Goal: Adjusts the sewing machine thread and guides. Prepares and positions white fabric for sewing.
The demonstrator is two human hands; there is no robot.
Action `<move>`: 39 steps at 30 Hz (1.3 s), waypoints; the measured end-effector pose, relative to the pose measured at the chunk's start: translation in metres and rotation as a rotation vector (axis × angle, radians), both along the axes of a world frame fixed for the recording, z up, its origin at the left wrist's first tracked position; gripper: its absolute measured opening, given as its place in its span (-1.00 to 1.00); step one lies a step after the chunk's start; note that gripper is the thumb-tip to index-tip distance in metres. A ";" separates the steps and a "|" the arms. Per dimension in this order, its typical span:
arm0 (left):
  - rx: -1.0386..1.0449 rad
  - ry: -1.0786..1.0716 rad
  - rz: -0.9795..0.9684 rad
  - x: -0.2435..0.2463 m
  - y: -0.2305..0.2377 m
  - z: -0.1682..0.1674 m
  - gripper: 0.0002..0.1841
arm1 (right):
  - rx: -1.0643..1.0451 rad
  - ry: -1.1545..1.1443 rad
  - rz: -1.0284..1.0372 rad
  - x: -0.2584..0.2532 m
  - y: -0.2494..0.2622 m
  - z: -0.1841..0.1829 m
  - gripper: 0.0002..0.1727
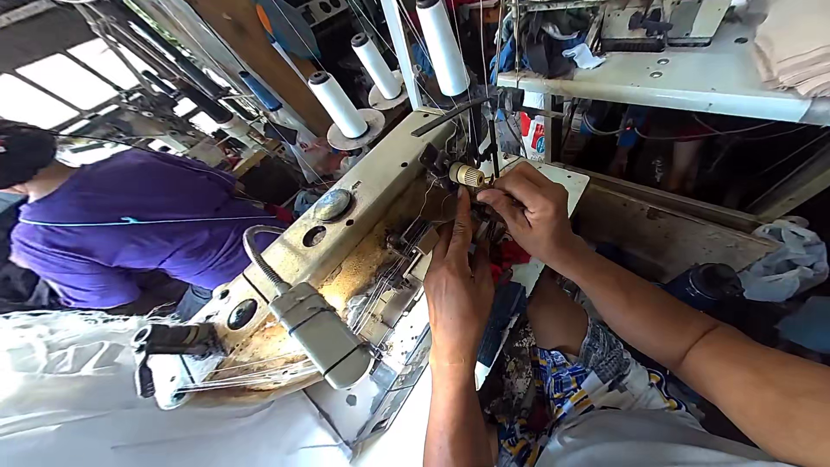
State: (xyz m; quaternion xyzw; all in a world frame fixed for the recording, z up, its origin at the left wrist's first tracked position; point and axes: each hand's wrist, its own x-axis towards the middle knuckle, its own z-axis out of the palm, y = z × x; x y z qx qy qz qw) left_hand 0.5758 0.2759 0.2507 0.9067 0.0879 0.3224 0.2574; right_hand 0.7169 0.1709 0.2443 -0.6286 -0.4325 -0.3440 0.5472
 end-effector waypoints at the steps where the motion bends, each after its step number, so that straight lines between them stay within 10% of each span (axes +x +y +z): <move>1: -0.013 -0.005 -0.005 -0.002 -0.001 -0.001 -0.25 | 0.010 0.020 0.029 0.000 -0.004 -0.001 -0.74; 11: -0.045 -0.175 -0.049 -0.001 -0.012 -0.035 -0.62 | -0.027 0.074 0.033 -0.008 -0.024 -0.021 -0.75; 19: -0.027 -0.047 0.036 0.016 -0.015 -0.025 -0.30 | -0.072 0.124 0.046 -0.007 -0.011 -0.028 -0.64; 39: -0.007 -0.043 0.063 0.020 -0.012 -0.022 -0.36 | -0.157 0.092 0.050 0.005 -0.005 -0.023 -0.78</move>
